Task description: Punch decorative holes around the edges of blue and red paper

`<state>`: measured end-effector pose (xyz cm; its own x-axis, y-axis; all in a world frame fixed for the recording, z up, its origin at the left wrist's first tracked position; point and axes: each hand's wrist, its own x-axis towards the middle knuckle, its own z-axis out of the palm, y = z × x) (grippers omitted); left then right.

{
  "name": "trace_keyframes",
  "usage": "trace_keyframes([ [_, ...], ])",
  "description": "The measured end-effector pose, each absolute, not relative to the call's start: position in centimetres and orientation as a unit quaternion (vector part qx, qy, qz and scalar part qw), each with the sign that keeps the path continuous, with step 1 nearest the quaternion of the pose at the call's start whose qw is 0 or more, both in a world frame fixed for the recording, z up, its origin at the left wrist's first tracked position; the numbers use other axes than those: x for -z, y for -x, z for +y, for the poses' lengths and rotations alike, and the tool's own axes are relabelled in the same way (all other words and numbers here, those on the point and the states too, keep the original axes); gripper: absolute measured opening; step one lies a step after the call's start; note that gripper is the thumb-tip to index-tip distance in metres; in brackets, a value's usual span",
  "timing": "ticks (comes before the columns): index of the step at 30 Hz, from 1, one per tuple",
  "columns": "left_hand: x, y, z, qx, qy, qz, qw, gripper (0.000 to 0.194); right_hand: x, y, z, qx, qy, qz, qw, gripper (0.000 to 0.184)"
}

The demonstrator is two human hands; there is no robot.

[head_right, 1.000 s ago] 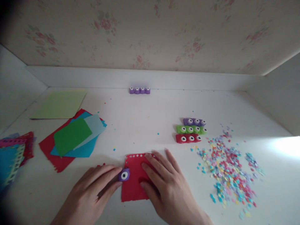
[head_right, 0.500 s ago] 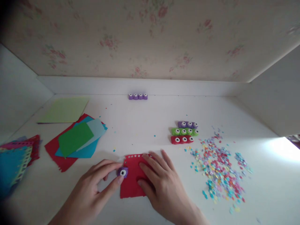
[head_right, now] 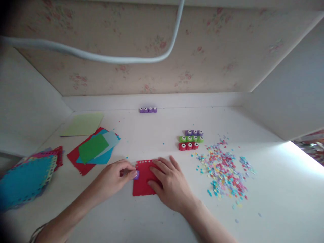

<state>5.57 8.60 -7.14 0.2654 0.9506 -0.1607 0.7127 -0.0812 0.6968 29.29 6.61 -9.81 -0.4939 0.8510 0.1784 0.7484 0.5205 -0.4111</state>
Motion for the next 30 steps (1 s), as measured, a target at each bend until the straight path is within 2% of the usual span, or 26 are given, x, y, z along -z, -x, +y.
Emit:
trace_keyframes([
  [4, 7.3, -5.8, 9.4, -0.135, -0.702, 0.586, 0.381, 0.017, 9.8, -29.3, 6.5, -0.142, 0.470, -0.850, 0.190, 0.036],
  [9, 7.4, -6.7, 10.3, -0.084, -0.725, 0.594, 0.338, 0.011, 9.9, -29.3, 6.6, -0.148, 0.468, -0.850, 0.193, 0.035],
  [13, 7.2, -7.0, 11.0, -0.037, -0.708, 0.605, 0.361, 0.018, 10.1, -29.2, 6.4, -0.143, 0.473, -0.846, 0.198, 0.034],
  [19, 7.1, -7.5, 10.9, -0.020, -0.700, 0.628, 0.340, 0.018, 10.4, -29.2, 6.2, -0.127, 0.465, -0.850, 0.211, 0.031],
  [30, 4.4, -8.9, 9.4, 0.048, -0.697, 0.644, 0.311, 0.025, 10.3, -28.9, 5.3, -0.094, 0.463, -0.853, 0.221, 0.029],
])
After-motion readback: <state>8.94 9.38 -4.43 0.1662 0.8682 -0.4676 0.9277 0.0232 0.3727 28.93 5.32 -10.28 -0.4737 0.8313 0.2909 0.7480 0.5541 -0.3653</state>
